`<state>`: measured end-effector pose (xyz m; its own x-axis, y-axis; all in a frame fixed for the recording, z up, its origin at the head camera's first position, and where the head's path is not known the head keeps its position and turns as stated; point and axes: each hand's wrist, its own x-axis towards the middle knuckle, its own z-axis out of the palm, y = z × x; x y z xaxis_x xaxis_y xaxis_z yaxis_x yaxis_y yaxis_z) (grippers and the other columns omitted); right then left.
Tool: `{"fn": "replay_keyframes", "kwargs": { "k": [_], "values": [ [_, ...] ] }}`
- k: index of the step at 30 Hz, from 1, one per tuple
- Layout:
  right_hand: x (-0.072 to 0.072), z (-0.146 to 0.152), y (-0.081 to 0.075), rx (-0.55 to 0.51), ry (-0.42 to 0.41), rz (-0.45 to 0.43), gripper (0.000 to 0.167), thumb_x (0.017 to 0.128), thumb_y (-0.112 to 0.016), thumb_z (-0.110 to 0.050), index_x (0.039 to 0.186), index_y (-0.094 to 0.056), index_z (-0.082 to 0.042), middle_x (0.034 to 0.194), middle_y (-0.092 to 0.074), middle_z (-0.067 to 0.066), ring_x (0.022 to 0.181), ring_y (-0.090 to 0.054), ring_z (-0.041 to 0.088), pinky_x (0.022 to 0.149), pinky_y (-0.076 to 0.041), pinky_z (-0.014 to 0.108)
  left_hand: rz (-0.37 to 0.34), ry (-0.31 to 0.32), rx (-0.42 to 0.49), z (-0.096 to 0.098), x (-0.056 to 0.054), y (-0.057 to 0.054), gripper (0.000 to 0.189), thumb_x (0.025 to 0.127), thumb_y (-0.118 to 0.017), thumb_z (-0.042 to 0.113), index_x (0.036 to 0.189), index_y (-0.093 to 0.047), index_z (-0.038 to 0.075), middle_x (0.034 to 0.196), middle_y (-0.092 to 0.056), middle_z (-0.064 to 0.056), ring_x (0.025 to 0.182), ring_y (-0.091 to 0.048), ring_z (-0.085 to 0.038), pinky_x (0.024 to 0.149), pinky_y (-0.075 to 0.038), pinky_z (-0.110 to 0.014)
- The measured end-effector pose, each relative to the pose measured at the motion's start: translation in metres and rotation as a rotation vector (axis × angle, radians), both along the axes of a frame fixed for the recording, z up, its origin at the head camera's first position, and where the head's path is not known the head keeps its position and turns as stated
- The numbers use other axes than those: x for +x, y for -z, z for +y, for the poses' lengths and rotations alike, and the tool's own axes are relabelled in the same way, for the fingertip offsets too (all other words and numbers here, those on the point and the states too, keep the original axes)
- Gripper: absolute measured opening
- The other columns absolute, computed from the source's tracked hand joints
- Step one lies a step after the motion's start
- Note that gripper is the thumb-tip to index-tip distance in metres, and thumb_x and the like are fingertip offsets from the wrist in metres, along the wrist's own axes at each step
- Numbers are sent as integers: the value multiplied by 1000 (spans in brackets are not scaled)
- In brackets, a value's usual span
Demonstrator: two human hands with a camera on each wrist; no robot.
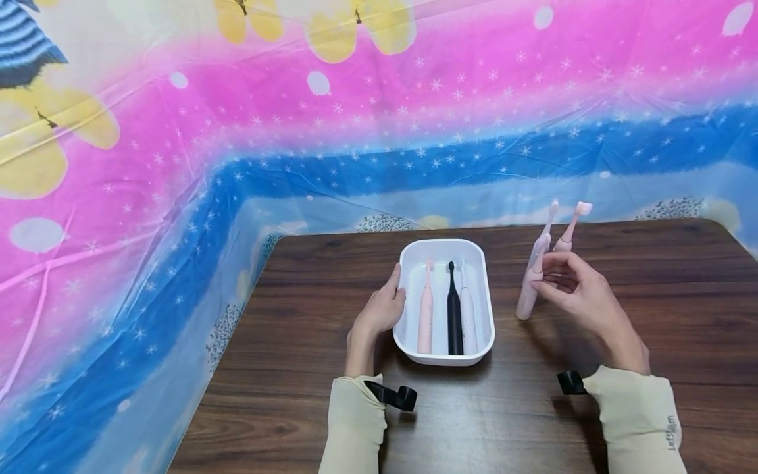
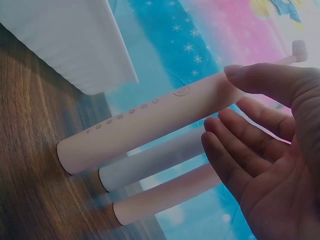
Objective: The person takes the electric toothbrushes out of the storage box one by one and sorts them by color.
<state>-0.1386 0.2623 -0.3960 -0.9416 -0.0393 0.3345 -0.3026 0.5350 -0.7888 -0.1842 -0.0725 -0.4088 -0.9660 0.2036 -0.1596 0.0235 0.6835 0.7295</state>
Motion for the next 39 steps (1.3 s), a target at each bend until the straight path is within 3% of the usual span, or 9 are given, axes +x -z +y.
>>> {"fn": "replay_keyframes", "kwargs": {
  "k": [5, 20, 27, 34, 39],
  "values": [
    [4, 5, -4, 1, 0, -10, 43, 88, -70, -22, 125, -54, -7, 116, -59, 5, 99, -58, -3, 83, -44, 7, -1, 7, -13, 0, -1, 0, 55, 104, -30, 27, 155, -12, 23, 157, -26, -3, 138, -36, -22, 108, -36, -43],
    [12, 14, -21, -45, 15, 120, 49, 84, -70, 1, 130, -54, -5, 110, -59, -12, 96, -58, -4, 82, -42, 5, 7, 18, -11, -3, -1, -4, 55, 104, -30, 25, 155, -11, 21, 157, -26, -5, 138, -37, -24, 106, -36, -44],
    [20, 14, -33, -88, -14, 217, 50, 81, -69, 10, 128, -54, 2, 110, -63, -4, 100, -60, 3, 82, -44, 7, -18, 16, -1, -2, -1, -4, 55, 104, -29, 27, 155, -10, 23, 158, -24, -3, 139, -35, -23, 107, -36, -44],
    [33, 5, -58, -148, -7, 270, 53, 78, -67, 16, 127, -54, 4, 109, -64, 0, 101, -61, 6, 80, -47, 10, -14, 16, -9, -2, -1, -2, 55, 104, -29, 27, 155, -10, 25, 158, -25, -4, 138, -37, -24, 106, -36, -43],
    [38, -4, -71, -214, -100, 343, 55, 75, -64, 24, 127, -53, 9, 111, -65, 2, 101, -62, 7, 81, -48, 11, -19, 13, -16, -1, -1, -2, 55, 104, -29, 27, 155, -9, 26, 158, -25, -3, 139, -35, -24, 108, -35, -43]
  ]
}}
